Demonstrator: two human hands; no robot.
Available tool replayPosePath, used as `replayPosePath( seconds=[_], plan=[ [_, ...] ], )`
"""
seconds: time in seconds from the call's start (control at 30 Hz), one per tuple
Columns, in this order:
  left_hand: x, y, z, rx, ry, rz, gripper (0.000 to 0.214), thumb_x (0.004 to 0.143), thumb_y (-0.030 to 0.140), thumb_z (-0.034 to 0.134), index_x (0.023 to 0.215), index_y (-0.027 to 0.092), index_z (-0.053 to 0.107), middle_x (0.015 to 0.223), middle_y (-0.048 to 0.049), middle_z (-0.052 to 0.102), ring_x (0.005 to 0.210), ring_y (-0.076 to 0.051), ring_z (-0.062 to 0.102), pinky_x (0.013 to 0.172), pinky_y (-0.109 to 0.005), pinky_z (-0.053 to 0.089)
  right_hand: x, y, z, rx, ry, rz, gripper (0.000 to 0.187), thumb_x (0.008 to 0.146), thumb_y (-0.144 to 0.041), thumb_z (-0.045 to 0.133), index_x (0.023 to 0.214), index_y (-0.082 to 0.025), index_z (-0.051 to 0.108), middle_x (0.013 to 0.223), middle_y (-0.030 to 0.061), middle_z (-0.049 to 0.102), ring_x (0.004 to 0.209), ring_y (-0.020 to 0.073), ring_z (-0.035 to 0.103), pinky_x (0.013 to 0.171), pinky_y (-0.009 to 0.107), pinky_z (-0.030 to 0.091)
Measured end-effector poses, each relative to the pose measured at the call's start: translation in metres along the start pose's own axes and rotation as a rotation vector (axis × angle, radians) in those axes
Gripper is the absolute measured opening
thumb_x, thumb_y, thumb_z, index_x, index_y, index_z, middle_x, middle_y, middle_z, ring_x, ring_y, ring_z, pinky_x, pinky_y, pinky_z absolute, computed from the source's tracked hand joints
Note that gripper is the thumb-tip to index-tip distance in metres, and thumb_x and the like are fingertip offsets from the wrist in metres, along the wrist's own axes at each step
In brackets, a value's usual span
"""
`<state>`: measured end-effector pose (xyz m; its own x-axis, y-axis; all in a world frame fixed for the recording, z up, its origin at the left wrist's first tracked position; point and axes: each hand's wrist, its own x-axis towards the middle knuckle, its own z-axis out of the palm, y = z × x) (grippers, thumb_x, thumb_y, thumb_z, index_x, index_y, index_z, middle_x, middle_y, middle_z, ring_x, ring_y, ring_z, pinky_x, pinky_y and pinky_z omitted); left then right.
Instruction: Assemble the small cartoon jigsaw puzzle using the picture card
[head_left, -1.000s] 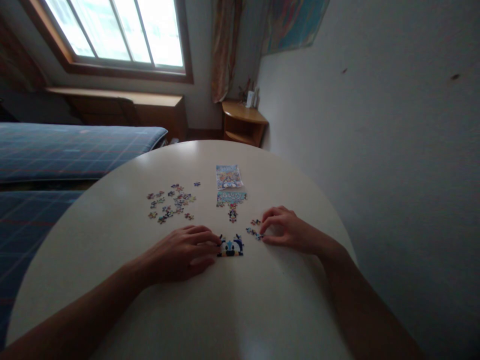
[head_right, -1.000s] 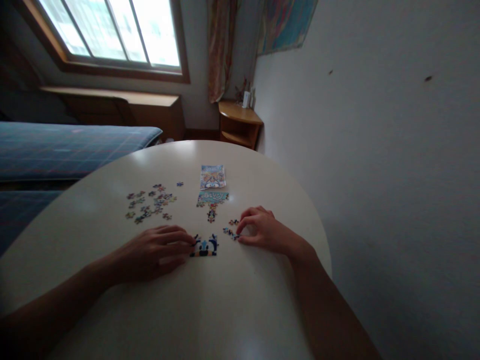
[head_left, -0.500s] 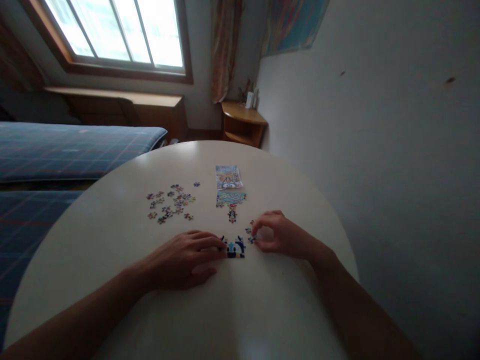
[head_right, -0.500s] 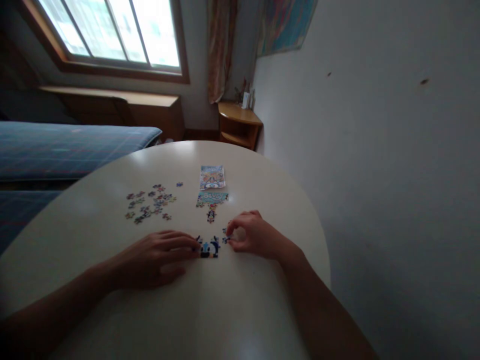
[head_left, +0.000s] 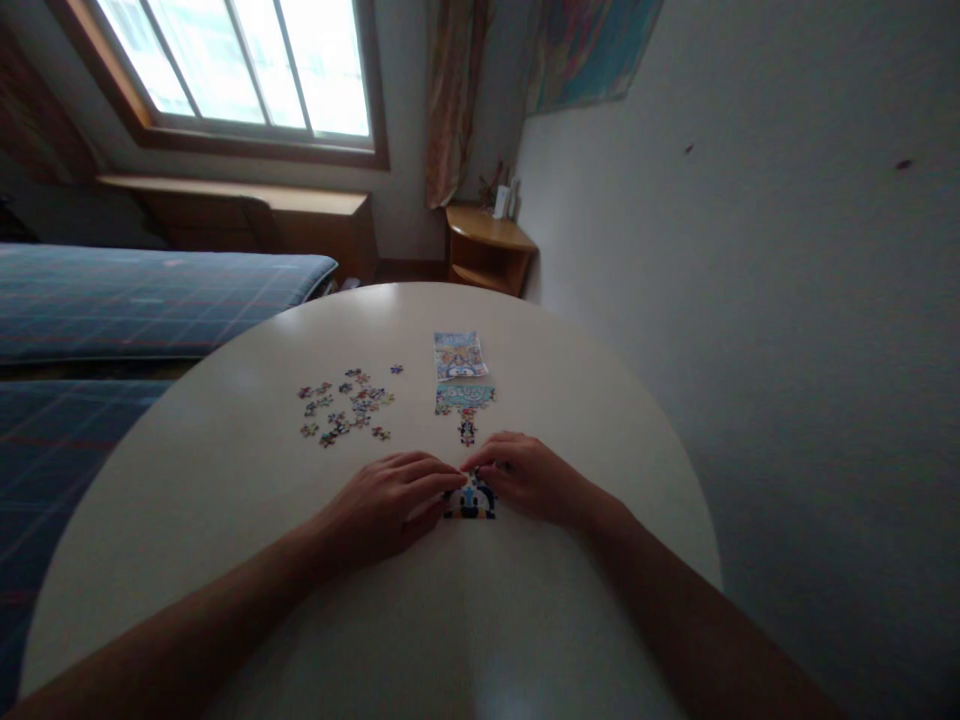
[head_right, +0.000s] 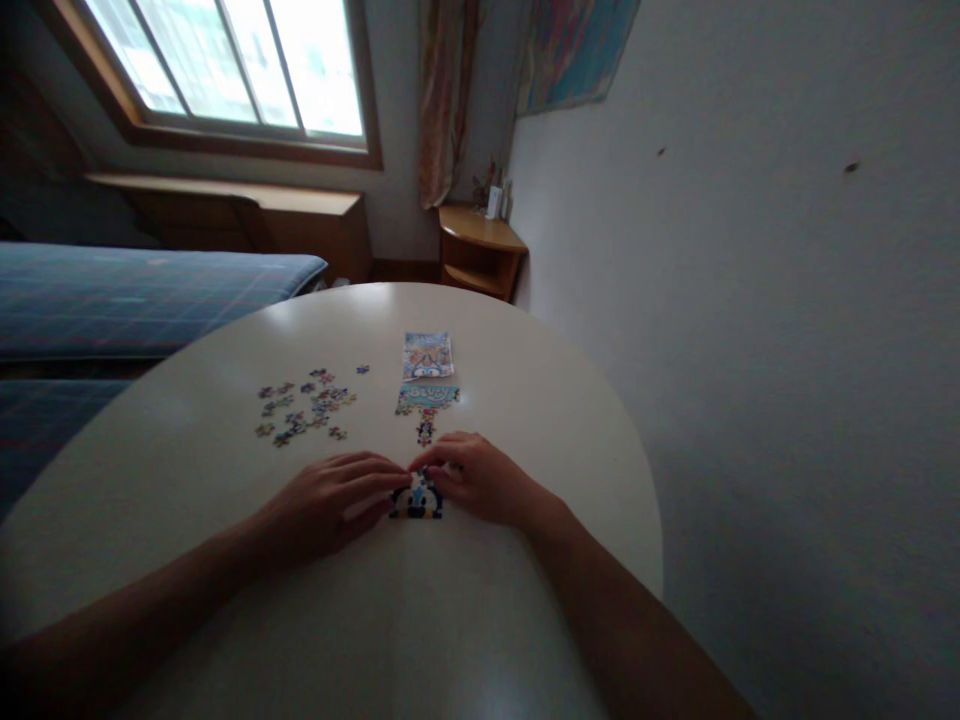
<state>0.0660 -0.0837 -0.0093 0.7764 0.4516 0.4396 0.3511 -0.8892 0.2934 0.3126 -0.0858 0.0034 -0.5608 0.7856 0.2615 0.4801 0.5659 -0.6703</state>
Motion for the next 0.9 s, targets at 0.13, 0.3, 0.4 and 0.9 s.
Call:
replayPosePath(
  seconds=[0.13,0.3,0.4,0.9],
  plan=[
    [0.0014,-0.0013,0.0036,-0.020,0.077,-0.068,0.023,0.096,0.020,0.054,0.116,0.021,0.065,0.106,-0.0065,0.074,0.092,-0.018,0.069,0.077,-0.031,0.058,0.0011,-0.0037,0.0039,0.047,0.026,0.124,0.023,0.085,-0.016,0.062,0.108,-0.021,0.063,0.088,0.0015,0.070,0.077,0.0138,0.064,0.073,0.026,0.049],
    [0.0043,-0.0031,0.0036,-0.041,0.061,-0.001,0.024,0.097,0.016,0.051,0.113,0.021,0.067,0.106,-0.0057,0.074,0.092,-0.016,0.069,0.078,-0.029,0.057,0.0034,-0.0033,0.0048,-0.034,0.036,0.087,0.011,0.082,-0.014,0.063,0.091,-0.020,0.068,0.086,0.0031,0.072,0.083,0.0162,0.065,0.082,0.030,0.047],
    [0.0056,-0.0016,0.0008,-0.012,0.039,0.022,0.021,0.096,0.017,0.052,0.108,0.020,0.069,0.102,-0.0054,0.074,0.090,-0.016,0.068,0.076,-0.029,0.056,0.0052,-0.0015,0.0058,-0.079,0.034,0.038,0.015,0.082,-0.011,0.063,0.088,-0.021,0.072,0.086,0.0027,0.074,0.086,0.0168,0.066,0.086,0.032,0.045],
    [0.0006,0.0007,-0.0025,0.067,-0.092,0.087,0.015,0.093,0.024,0.059,0.106,0.023,0.066,0.101,-0.0033,0.069,0.091,-0.018,0.064,0.081,-0.032,0.053,0.0060,-0.0020,0.0061,-0.172,0.008,0.025,0.018,0.085,-0.016,0.066,0.098,-0.022,0.075,0.085,0.0034,0.076,0.085,0.0181,0.067,0.087,0.034,0.044]
  ],
)
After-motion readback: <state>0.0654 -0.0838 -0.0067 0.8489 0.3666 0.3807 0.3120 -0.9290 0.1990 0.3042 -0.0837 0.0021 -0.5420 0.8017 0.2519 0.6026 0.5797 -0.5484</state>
